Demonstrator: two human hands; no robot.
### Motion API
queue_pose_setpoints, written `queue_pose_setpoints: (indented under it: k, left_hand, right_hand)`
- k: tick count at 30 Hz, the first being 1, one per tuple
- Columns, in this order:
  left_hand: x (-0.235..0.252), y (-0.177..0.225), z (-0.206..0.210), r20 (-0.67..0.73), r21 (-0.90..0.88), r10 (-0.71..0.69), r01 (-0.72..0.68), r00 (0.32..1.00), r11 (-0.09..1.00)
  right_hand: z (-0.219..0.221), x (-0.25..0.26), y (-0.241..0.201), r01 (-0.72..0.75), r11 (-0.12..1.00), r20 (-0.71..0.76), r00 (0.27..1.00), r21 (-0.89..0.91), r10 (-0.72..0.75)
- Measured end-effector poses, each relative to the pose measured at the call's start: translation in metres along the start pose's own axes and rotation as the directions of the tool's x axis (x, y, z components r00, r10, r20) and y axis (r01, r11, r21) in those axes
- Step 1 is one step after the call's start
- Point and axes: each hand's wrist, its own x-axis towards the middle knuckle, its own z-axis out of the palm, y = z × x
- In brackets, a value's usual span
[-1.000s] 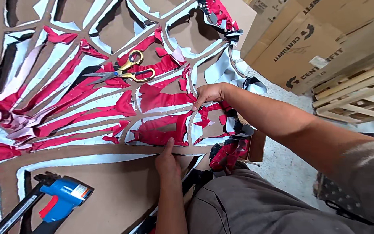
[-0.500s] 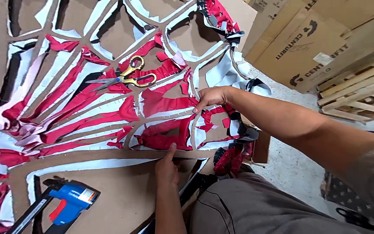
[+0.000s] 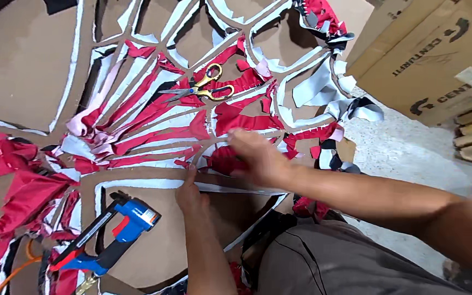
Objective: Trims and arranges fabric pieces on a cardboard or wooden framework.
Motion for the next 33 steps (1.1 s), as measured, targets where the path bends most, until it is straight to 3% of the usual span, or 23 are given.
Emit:
queue_pose_setpoints:
  k: [2, 4, 17, 20, 21, 23, 25, 28, 30, 33]
  left_hand:
    - [0.002, -0.001, -0.001, -0.013, 0.027, 0.004, -0.004, 1.0, 1.0]
    - [0.004, -0.001, -0.003, -0.022, 0.06, 0.017, -0.016, 1.0, 0.998]
    - [0.009, 0.001, 0.002, -0.061, 0.095, 0.03, -0.024, 0.998, 0.995]
    - [0.004, 0.008, -0.01, -0.04, 0.253, 0.051, -0.039, 0.998, 0.967]
    - [0.0, 0.013, -0.02, -0.037, 0.407, 0.096, -0.072, 0.995, 0.911]
    - [-0.012, 0.027, -0.036, 0.036, 0.725, 0.322, -0.247, 0.946, 0.643]
    - [-0.016, 0.039, -0.037, 0.25, 0.821, 0.551, -0.476, 0.796, 0.314]
    - [0.006, 0.051, -0.005, 0.609, 0.732, 0.52, -0.678, 0.599, -0.077]
    - [0.034, 0.047, 0.028, 0.734, 0.643, 0.463, -0.728, 0.498, -0.238]
    - [0.049, 0.032, 0.048, 0.784, 0.615, 0.353, -0.714, 0.51, -0.334]
  right_hand:
    - [0.048, 0.003, -0.005, 0.14, 0.988, 0.07, 0.988, -0.063, -0.135]
    - [0.069, 0.006, -0.002, 0.156, 0.98, 0.106, 0.984, -0.125, -0.143]
    - [0.075, 0.01, 0.005, 0.143, 0.982, 0.127, 0.984, -0.123, -0.127]
    - [0.072, 0.01, 0.001, 0.131, 0.984, 0.124, 0.985, -0.12, -0.116]
    - [0.07, 0.009, -0.001, 0.125, 0.985, 0.127, 0.986, -0.116, -0.11]
    - [0.069, 0.009, -0.002, 0.12, 0.986, 0.116, 0.987, -0.115, -0.107]
    - [0.071, 0.01, 0.001, 0.128, 0.986, 0.084, 0.989, -0.11, -0.119]
    - [0.066, 0.007, -0.007, 0.102, 0.99, 0.12, 0.989, -0.098, -0.09]
    - [0.059, 0.012, -0.009, 0.074, 0.996, 0.183, 0.981, -0.058, -0.062]
    - [0.056, 0.01, -0.004, 0.05, 0.998, 0.235, 0.971, 0.029, -0.055]
